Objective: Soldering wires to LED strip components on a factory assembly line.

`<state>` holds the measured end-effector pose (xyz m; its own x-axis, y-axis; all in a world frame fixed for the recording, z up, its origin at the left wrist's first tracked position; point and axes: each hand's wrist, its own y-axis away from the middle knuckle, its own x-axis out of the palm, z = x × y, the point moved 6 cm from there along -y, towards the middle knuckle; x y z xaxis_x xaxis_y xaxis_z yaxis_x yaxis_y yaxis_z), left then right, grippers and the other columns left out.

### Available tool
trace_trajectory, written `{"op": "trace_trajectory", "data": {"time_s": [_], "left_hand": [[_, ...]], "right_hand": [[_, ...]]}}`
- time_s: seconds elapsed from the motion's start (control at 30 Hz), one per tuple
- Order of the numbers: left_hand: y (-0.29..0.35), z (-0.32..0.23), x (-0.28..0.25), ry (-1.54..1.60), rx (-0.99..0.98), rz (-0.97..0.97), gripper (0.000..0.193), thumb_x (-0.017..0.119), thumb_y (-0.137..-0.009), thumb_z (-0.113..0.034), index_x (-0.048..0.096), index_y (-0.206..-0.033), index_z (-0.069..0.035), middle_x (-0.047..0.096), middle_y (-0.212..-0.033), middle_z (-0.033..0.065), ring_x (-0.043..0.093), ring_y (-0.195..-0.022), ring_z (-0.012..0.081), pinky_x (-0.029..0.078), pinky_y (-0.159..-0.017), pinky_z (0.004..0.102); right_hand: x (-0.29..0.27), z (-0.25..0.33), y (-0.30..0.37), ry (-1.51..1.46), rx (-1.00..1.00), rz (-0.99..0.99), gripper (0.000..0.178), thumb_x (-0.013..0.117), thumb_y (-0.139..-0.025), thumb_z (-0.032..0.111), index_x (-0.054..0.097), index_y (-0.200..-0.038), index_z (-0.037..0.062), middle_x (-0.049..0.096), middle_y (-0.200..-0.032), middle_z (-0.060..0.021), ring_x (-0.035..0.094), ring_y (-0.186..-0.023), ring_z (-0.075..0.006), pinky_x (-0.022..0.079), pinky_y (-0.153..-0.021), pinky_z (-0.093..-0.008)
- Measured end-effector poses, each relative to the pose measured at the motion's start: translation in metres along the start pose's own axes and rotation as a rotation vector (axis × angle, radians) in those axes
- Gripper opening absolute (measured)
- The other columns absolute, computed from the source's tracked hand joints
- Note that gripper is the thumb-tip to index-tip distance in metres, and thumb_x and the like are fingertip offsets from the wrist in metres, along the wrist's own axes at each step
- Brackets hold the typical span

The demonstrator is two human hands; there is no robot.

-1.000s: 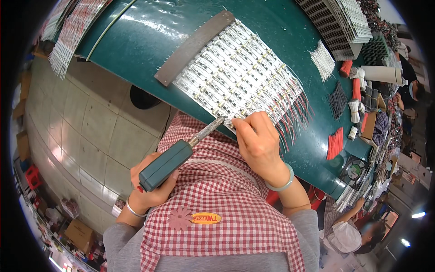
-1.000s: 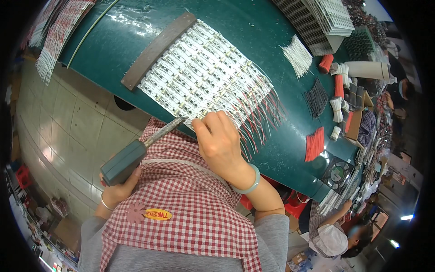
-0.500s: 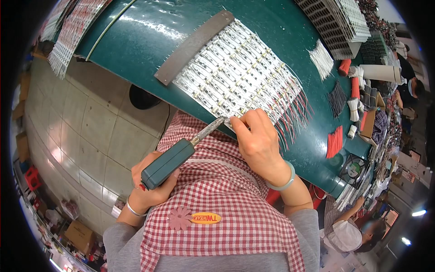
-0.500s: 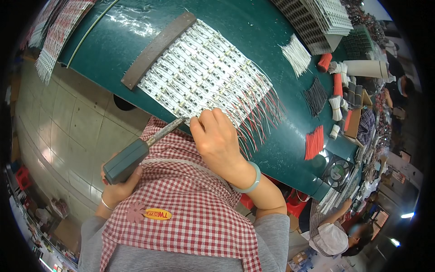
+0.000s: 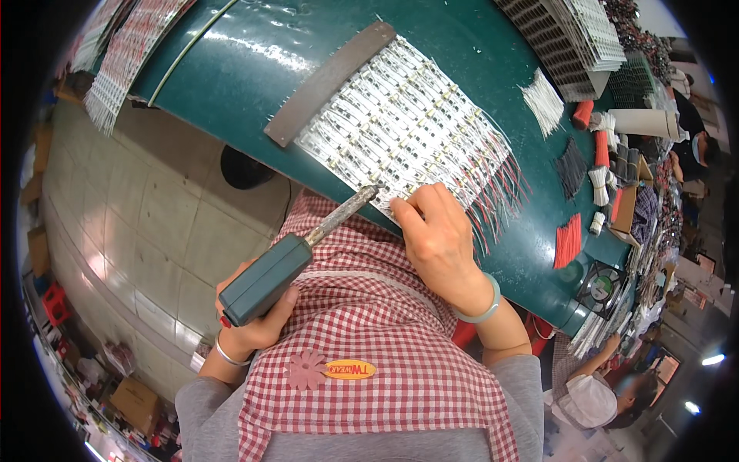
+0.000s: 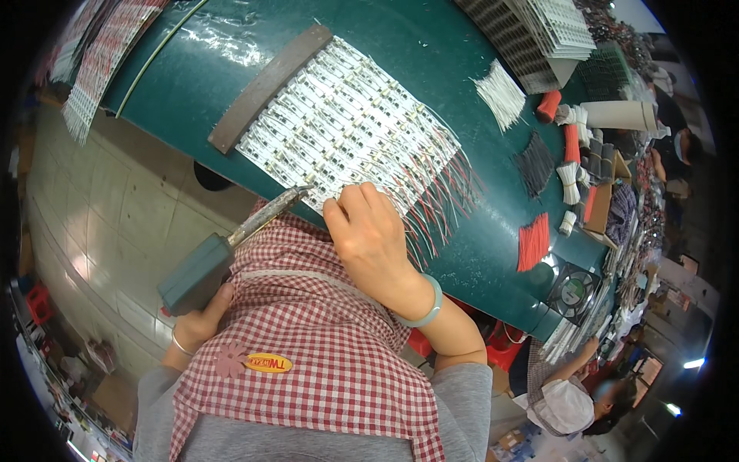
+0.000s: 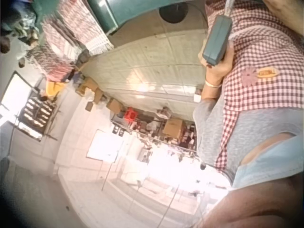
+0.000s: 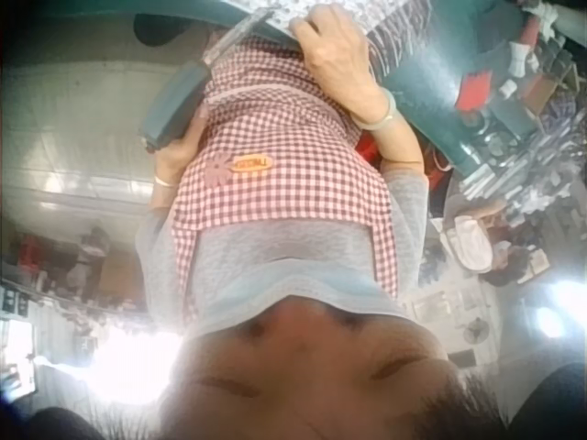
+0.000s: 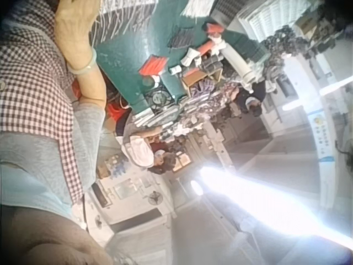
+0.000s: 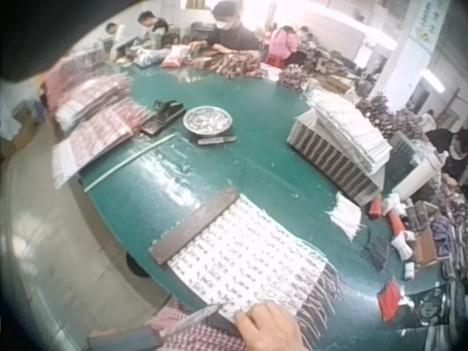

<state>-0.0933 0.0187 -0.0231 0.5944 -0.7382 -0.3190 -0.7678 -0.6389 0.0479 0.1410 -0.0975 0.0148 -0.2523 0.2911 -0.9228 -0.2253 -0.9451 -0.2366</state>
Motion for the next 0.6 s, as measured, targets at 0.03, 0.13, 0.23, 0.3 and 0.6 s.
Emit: {"op": "trace_trajectory", "data": {"time_s": [0.03,0.13,0.23,0.3,0.6], "left_hand": [[0.0,0.001,0.0,0.002,-0.014,-0.004,0.028,0.078,-0.079,-0.003,0.074,-0.105,0.005,0.072,-0.092,0.0161,0.071,-0.076,0.0248,0.056,-0.067,0.0318],[-0.004,0.005,0.002,0.047,-0.069,-0.008,0.025,0.076,-0.083,-0.002,0.073,-0.107,0.006,0.074,-0.095,0.0153,0.072,-0.079,0.0221,0.056,-0.071,0.0314],[-0.007,0.009,0.011,0.204,-0.196,-0.024,0.022,0.075,-0.087,-0.001,0.073,-0.108,0.006,0.075,-0.098,0.0128,0.071,-0.082,0.0194,0.056,-0.074,0.0315],[-0.005,0.017,0.013,0.279,-0.278,-0.052,0.021,0.074,-0.089,0.0,0.072,-0.109,0.006,0.075,-0.1,0.0112,0.071,-0.084,0.0188,0.056,-0.076,0.0315],[-0.037,-0.001,0.034,0.212,-0.089,0.023,0.035,0.069,-0.089,0.007,0.065,-0.124,0.006,0.068,-0.101,0.0078,0.061,-0.075,0.0122,0.048,-0.067,0.0264]], "right_hand": [[0.0,-0.001,0.001,-0.012,0.013,-0.01,0.023,0.065,-0.072,0.001,0.067,-0.095,-0.0012,0.051,-0.083,-0.009,0.053,-0.077,-0.0255,0.045,-0.064,-0.0365],[-0.009,-0.01,0.006,-0.14,0.069,-0.126,0.021,0.068,-0.071,-0.002,0.068,-0.092,0.0005,0.056,-0.085,-0.0091,0.056,-0.078,-0.026,0.046,-0.064,-0.0368],[-0.031,-0.024,0.009,-0.331,0.168,-0.171,0.017,0.072,-0.077,-0.007,0.07,-0.091,0.002,0.061,-0.087,-0.0104,0.061,-0.081,-0.0285,0.049,-0.067,-0.0388],[-0.055,-0.05,0.01,-0.244,0.224,-0.247,0.017,0.073,-0.078,-0.007,0.071,-0.092,0.0022,0.062,-0.087,-0.0111,0.062,-0.081,-0.0294,0.05,-0.068,-0.0392],[-0.094,-0.218,0.009,0.181,0.305,-0.522,0.011,0.075,-0.081,0.0,0.075,-0.093,0.003,0.066,-0.09,-0.0093,0.063,-0.088,-0.0294,0.051,-0.076,-0.0398]]}}
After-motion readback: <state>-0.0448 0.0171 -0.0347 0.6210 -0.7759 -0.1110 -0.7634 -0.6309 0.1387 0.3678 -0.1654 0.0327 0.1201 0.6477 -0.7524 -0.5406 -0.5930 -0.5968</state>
